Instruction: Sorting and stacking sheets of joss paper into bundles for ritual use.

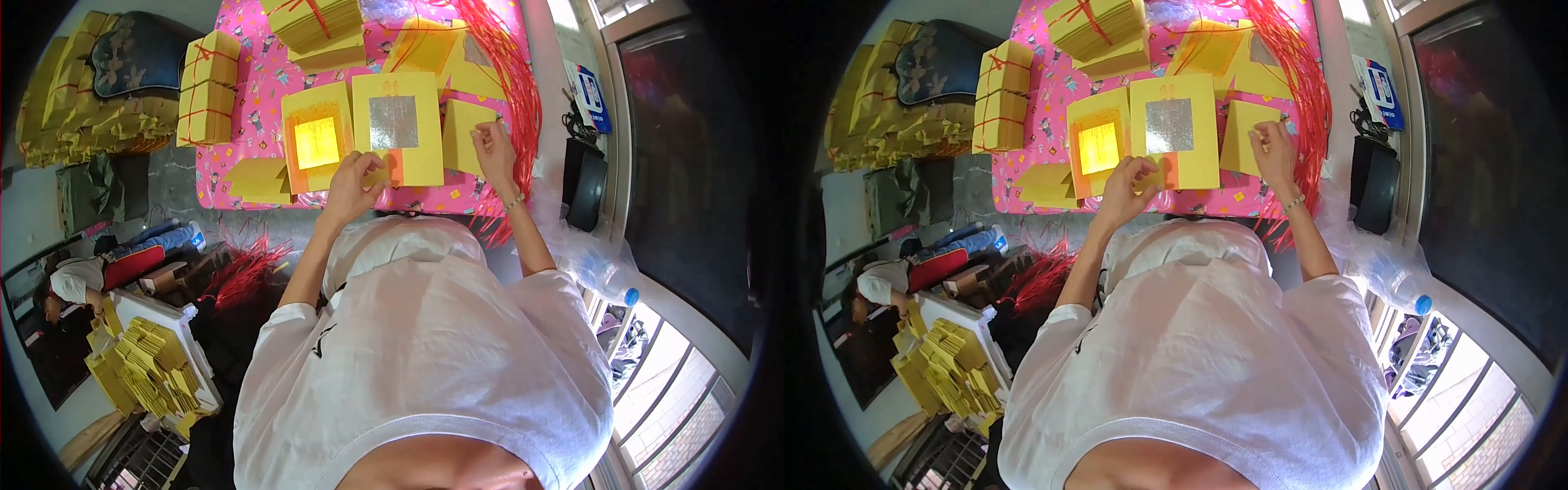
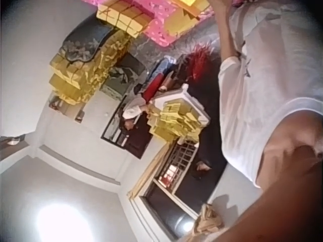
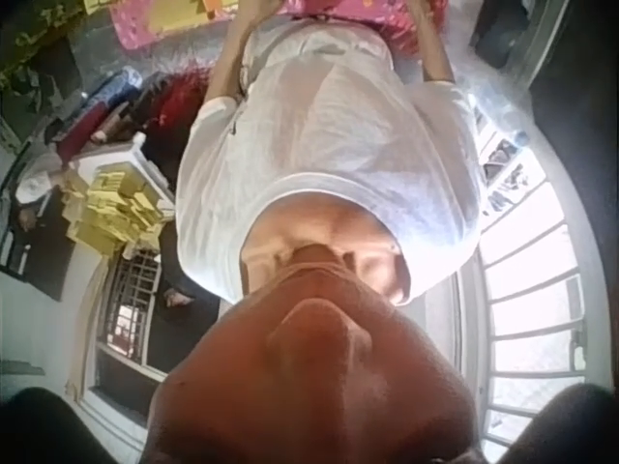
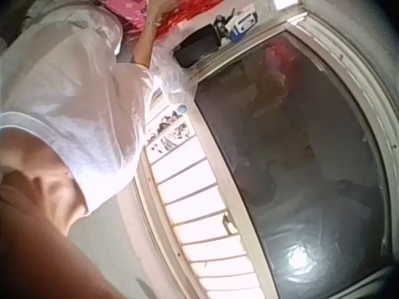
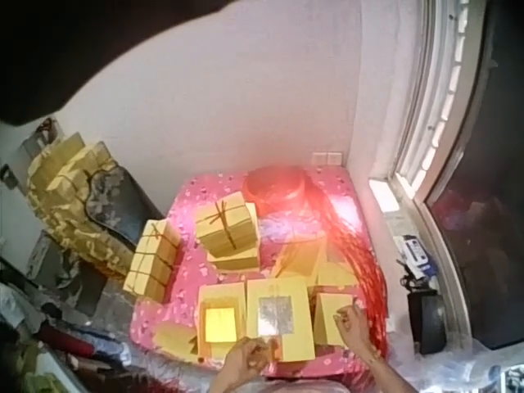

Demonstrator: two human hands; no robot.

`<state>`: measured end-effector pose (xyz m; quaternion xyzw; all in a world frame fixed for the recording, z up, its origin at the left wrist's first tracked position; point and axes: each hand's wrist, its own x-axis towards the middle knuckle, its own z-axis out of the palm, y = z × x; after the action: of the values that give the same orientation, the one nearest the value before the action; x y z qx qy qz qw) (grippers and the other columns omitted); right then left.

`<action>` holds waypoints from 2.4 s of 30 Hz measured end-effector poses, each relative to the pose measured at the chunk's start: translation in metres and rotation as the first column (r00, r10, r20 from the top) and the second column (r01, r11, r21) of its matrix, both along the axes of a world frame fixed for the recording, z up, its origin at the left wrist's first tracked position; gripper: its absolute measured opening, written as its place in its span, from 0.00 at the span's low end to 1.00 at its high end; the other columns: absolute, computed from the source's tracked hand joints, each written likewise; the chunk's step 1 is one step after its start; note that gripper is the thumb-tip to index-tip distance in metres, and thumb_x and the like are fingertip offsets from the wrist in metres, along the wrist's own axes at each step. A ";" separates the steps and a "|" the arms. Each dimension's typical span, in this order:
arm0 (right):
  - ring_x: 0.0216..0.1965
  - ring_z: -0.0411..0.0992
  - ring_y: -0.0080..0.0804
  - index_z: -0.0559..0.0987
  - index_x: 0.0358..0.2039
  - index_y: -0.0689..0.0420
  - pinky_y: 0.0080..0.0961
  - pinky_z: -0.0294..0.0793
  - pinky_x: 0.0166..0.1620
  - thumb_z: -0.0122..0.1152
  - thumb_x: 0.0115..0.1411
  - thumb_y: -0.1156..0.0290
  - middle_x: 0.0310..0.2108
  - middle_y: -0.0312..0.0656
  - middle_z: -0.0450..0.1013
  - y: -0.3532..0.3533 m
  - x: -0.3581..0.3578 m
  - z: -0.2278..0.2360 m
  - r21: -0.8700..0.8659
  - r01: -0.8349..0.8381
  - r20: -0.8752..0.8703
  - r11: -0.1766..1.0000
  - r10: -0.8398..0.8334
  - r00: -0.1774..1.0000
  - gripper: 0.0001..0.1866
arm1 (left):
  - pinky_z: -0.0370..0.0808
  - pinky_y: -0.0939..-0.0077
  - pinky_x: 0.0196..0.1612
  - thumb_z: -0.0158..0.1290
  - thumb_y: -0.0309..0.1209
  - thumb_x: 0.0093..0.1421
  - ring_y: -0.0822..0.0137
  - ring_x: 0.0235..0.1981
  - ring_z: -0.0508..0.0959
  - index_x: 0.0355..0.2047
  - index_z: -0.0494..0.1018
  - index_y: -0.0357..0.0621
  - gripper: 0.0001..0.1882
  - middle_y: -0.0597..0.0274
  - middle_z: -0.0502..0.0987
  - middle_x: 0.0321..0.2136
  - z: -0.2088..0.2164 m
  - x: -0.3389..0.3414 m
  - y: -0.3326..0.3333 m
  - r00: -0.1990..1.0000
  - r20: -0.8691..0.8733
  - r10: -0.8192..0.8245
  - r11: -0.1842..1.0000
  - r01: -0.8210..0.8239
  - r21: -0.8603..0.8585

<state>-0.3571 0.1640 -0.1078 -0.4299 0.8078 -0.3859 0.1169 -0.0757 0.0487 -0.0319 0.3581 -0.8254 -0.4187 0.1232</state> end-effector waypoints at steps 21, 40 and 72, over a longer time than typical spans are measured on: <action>0.32 0.69 0.35 0.79 0.25 0.56 0.32 0.70 0.35 0.66 0.49 0.66 0.27 0.37 0.71 -0.007 0.067 0.056 -0.004 -0.643 -0.030 0.766 0.643 0.765 0.07 | 0.72 0.62 0.39 0.61 0.26 0.45 0.53 0.35 0.73 0.27 0.74 0.41 0.08 0.54 0.73 0.28 -0.015 0.008 -0.013 0.990 0.039 -0.136 0.987 0.139 -0.078; 0.29 0.70 0.39 0.79 0.21 0.57 0.34 0.68 0.33 0.64 0.51 0.68 0.24 0.40 0.71 -0.011 0.071 0.048 0.024 -0.549 0.149 0.836 0.540 0.829 0.07 | 0.70 0.66 0.33 0.62 0.30 0.47 0.58 0.27 0.74 0.23 0.76 0.40 0.08 0.56 0.72 0.22 -0.023 0.009 -0.016 0.999 -0.005 -0.041 0.994 0.041 0.106; 0.53 0.63 0.41 0.65 0.54 0.57 0.34 0.69 0.50 0.71 0.47 0.64 0.51 0.48 0.62 -0.040 0.065 0.107 -0.304 -0.216 0.079 0.928 0.250 0.965 0.36 | 0.70 0.65 0.38 0.52 0.18 0.49 0.51 0.34 0.73 0.41 0.70 0.40 0.17 0.55 0.75 0.32 0.023 -0.025 -0.018 0.967 -0.255 -0.022 0.892 -0.097 -0.442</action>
<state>-0.2916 0.1236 -0.0011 -0.5123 0.6767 -0.5089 0.1438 -0.1006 0.0310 -0.0091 0.2793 -0.8702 -0.2555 0.3155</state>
